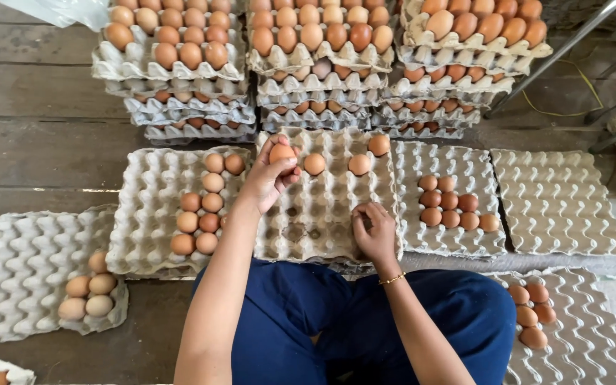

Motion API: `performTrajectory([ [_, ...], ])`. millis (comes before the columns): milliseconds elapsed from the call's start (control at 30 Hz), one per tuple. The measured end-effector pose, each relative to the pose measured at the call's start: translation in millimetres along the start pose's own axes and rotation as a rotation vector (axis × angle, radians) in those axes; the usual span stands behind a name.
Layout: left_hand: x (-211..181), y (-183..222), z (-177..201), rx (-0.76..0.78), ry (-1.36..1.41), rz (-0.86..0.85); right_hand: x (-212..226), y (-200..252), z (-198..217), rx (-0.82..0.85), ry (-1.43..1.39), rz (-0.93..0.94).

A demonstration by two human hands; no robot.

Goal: Sorting and packing chicken eggs into cardboard trays on the floor of a processing area.

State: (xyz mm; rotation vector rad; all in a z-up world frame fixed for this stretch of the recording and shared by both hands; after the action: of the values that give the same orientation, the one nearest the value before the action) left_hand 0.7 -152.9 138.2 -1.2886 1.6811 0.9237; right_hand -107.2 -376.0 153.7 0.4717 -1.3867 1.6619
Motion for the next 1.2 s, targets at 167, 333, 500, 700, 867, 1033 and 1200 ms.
performTrajectory([
  [167,12,14,24,-0.140,0.160,0.118,3,3,-2,-0.002,0.023,-0.029],
  [333,21,25,48,-0.249,0.364,0.165,2,2,-3,-0.010,0.043,-0.031],
  [500,9,44,68,-0.353,0.321,0.148,3,1,-2,-0.020,0.058,-0.048],
  [700,4,46,96,-0.408,0.342,0.082,-5,3,-3,-0.021,0.051,-0.048],
  [867,15,41,127,-0.478,0.491,0.061,-10,5,-3,-0.029,0.075,-0.045],
  [1033,16,43,147,-0.523,0.528,-0.003,-6,4,-3,-0.027,0.067,-0.034],
  [1200,9,52,155,-0.534,0.256,0.001,-5,4,-3,-0.031,0.096,-0.007],
])
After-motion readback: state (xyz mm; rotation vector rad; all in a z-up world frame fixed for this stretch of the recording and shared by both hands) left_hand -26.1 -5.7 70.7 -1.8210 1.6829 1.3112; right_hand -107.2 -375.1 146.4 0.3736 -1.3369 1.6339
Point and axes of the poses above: each hand's wrist, its own y-axis away from the middle knuckle, its own z-axis out of the back of the hand, x = y × z, the point moved 9 cm from there along -y, towards the middle knuckle, and after that the axes turned 10 degrees about -y, right-handed, at the moved point
